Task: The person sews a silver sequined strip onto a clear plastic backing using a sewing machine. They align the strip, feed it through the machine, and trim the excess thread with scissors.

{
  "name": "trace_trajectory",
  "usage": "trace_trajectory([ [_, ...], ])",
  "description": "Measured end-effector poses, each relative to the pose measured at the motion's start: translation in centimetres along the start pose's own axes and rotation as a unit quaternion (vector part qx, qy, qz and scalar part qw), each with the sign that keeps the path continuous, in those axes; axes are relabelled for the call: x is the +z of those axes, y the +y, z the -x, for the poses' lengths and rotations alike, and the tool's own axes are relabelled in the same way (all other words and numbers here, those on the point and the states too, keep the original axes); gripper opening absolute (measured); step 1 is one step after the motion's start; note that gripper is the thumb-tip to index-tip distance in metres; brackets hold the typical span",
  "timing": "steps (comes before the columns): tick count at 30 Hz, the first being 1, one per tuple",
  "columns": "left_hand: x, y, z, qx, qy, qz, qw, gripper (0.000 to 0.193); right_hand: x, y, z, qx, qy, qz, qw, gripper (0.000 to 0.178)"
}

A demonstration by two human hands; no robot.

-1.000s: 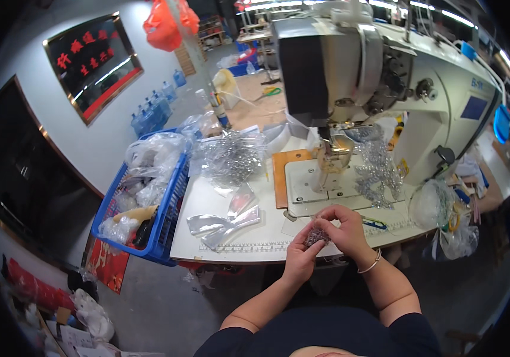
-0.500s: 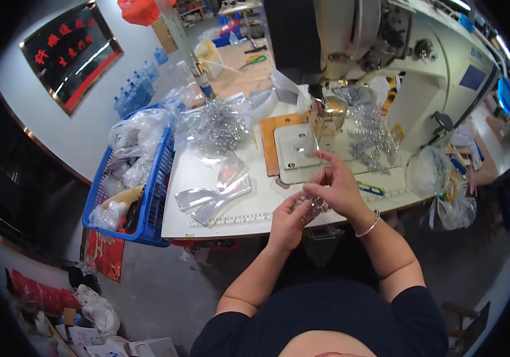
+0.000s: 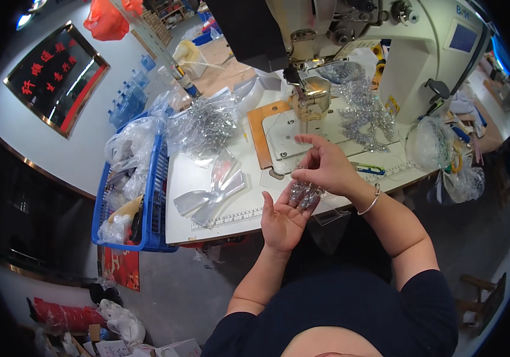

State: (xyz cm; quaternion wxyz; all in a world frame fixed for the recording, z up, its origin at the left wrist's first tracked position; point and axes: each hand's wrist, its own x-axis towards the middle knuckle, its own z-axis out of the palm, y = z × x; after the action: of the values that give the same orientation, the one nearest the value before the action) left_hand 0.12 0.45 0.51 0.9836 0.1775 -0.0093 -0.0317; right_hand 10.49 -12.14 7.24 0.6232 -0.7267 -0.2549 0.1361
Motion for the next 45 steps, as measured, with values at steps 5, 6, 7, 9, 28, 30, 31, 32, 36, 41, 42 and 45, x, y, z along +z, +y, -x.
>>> trace_trajectory([
  [5,0.0,-0.9,-0.1,0.065,0.033,-0.179,0.981,0.055,0.4,0.2,0.1,-0.011,-0.004,-0.002,1.000,0.064],
  [6,-0.6,-1.2,-0.2,0.074,0.060,-0.184,0.978,0.048,0.6,0.3,0.2,-0.009,-0.005,-0.004,1.000,0.064],
  [7,-1.0,-1.5,-0.7,0.085,0.083,-0.189,0.975,0.043,0.7,0.3,0.1,-0.011,-0.004,-0.003,1.000,0.064],
  [9,-1.8,-1.9,-1.2,0.104,0.109,-0.188,0.970,0.035,0.8,0.7,0.2,-0.004,-0.002,-0.014,1.000,0.063],
  [28,-3.6,-0.5,-1.9,0.159,0.060,-0.068,0.983,0.022,-2.4,1.5,-1.0,0.000,-0.028,-0.022,0.999,0.034],
  [30,-3.3,0.5,-2.2,0.198,0.045,-0.045,0.978,0.021,-2.6,1.0,-1.0,-0.176,0.160,0.132,0.962,0.031],
  [31,-3.1,0.8,-2.6,0.215,0.033,-0.030,0.976,0.021,-2.7,1.0,-0.4,-0.277,0.289,0.208,0.893,0.031],
  [32,-3.0,0.9,-3.1,0.227,0.029,-0.016,0.973,0.018,-2.9,1.1,0.1,-0.296,0.337,0.176,0.876,0.030],
  [36,-2.7,1.2,-3.6,0.187,-0.034,0.105,0.976,0.017,-1.3,6.2,1.0,0.068,0.000,-0.362,0.930,0.041],
  [41,-1.3,-0.7,-4.0,0.208,0.054,0.000,0.977,0.018,0.8,2.1,2.0,0.010,-0.073,-0.413,0.908,0.038],
  [42,-1.3,-1.1,-4.0,0.224,0.068,-0.018,0.972,0.019,0.8,2.5,2.0,0.020,-0.057,-0.408,0.911,0.035],
  [45,-0.6,-1.7,-4.0,0.245,0.112,-0.032,0.962,0.019,1.1,3.7,1.8,0.044,-0.026,-0.420,0.906,0.030],
])
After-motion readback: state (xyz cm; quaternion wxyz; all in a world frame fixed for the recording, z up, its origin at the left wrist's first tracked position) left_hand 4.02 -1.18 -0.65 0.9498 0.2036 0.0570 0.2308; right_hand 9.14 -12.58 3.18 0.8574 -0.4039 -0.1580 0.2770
